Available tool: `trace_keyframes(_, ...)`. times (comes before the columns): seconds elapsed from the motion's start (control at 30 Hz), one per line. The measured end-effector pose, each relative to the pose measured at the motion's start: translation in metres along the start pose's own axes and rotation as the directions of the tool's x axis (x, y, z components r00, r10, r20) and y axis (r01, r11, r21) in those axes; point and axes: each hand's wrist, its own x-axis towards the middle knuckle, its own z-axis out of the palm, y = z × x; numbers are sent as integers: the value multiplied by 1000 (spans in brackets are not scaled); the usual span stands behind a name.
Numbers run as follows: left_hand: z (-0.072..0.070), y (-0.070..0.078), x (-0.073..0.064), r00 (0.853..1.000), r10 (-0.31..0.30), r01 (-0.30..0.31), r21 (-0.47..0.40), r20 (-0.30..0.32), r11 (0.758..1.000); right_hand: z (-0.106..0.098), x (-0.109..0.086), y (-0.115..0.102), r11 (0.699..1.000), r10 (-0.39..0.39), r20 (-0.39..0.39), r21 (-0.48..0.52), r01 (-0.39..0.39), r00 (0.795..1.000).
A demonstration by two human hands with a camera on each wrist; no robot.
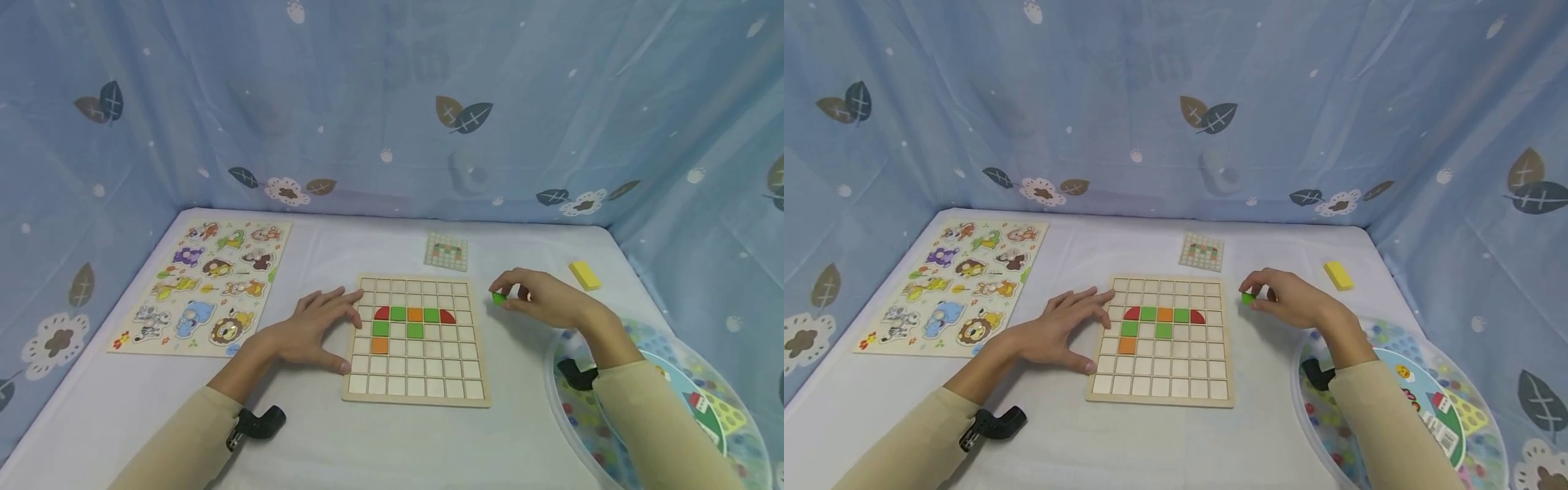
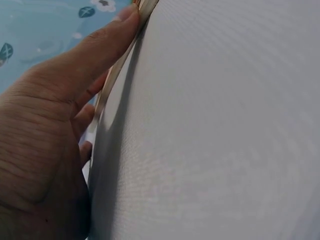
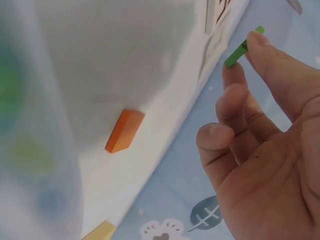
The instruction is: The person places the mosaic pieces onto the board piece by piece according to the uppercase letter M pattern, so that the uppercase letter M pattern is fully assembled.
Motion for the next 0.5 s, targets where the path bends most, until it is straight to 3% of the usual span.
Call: trace_keyframes(0.5, 2, -3, 0, 1000, 13, -12, 1, -10, 1000, 10, 5, -14, 997, -34, -36, 70, 36, 999)
